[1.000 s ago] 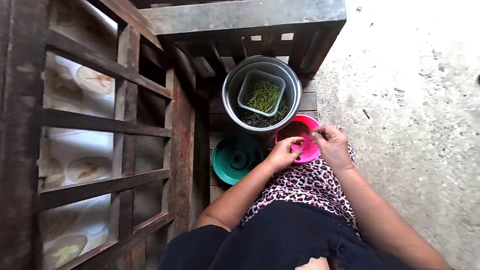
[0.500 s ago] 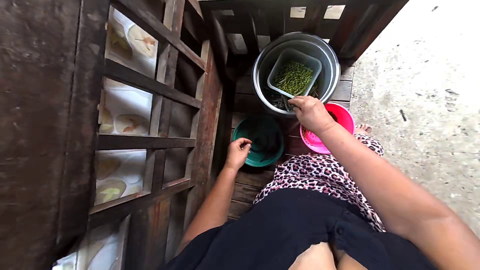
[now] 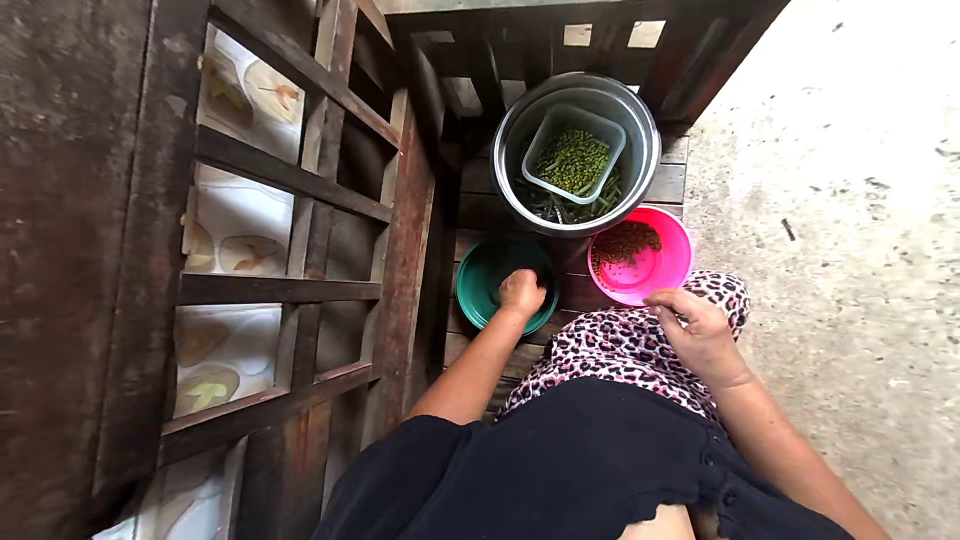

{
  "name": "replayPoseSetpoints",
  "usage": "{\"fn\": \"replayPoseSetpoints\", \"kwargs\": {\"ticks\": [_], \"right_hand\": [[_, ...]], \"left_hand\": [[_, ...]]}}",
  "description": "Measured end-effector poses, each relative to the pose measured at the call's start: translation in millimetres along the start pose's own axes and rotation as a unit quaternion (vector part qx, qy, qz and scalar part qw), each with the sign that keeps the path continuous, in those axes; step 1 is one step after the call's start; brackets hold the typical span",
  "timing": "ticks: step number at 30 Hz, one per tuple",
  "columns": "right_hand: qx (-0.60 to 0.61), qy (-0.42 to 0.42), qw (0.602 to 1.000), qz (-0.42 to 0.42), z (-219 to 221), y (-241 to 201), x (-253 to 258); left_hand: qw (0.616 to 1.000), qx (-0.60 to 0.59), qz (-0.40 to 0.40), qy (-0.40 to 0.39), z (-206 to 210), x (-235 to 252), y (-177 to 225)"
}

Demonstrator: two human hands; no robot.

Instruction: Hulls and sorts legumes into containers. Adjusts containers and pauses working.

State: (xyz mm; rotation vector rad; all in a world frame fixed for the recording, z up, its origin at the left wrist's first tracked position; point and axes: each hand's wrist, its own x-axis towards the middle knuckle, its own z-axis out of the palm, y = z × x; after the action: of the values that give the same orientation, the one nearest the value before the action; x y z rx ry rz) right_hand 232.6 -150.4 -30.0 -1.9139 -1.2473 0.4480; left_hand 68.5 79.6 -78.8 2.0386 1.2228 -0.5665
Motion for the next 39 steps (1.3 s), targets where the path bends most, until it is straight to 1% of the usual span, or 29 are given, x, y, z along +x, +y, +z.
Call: {"fn": "replayPoseSetpoints", "kwargs": {"ticks": [3, 6, 10, 15, 17, 19, 20, 22, 24, 26, 28, 31, 35, 39], "right_hand": [[-0.005, 0.006, 1.0, -0.014, 2, 3, -7], [-0.006, 0.01, 1.0, -0.014, 3, 9, -15], [-0.005, 0.013, 1.0, -0.004, 2, 15, -24], [-0.012, 0.011, 1.0, -0.001, 0, 15, -31], [-0.001, 0.014, 1.0, -0.004, -1, 13, -31], [0.021, 0.017, 1.0, 0.001, 0, 9, -30], [0.041, 0.012, 0.999, 0.016, 1, 6, -28], [0.1, -0.011, 0.992, 0.076, 2, -6, -23], [0.171, -0.054, 0.969, 0.173, -1, -19, -14], [0.23, -0.093, 0.936, 0.248, -3, -30, -4], [0.273, -0.115, 0.91, 0.29, -4, -34, 4], [0.324, -0.103, 0.887, 0.312, 3, -31, 8], [0.36, -0.071, 0.871, 0.328, 8, -26, 10], [0.356, -0.048, 0.867, 0.344, 7, -27, 12]], "left_hand": [[0.999, 0.032, -0.028, -0.016, 5, -2, 15], [1.0, 0.015, -0.01, -0.018, 12, -6, 18], [0.999, 0.011, 0.026, -0.015, 21, -7, 7], [0.99, -0.126, 0.058, 0.036, 18, -13, -13], [0.98, -0.187, 0.054, 0.034, 11, -23, -14], [0.959, -0.278, 0.06, 0.016, 3, -38, -6], [0.94, -0.335, 0.07, 0.002, 1, -45, -2], [0.895, -0.434, 0.096, -0.035, -2, -59, 9], [0.865, -0.485, 0.108, -0.073, -3, -70, 22], [0.844, -0.511, 0.114, -0.114, -2, -78, 36], [0.837, -0.512, 0.127, -0.146, 0, -85, 49], [0.836, -0.501, 0.145, -0.168, 6, -88, 63], [0.842, -0.489, 0.158, -0.166, 10, -82, 71], [0.842, -0.485, 0.16, -0.173, 10, -77, 72]]}}
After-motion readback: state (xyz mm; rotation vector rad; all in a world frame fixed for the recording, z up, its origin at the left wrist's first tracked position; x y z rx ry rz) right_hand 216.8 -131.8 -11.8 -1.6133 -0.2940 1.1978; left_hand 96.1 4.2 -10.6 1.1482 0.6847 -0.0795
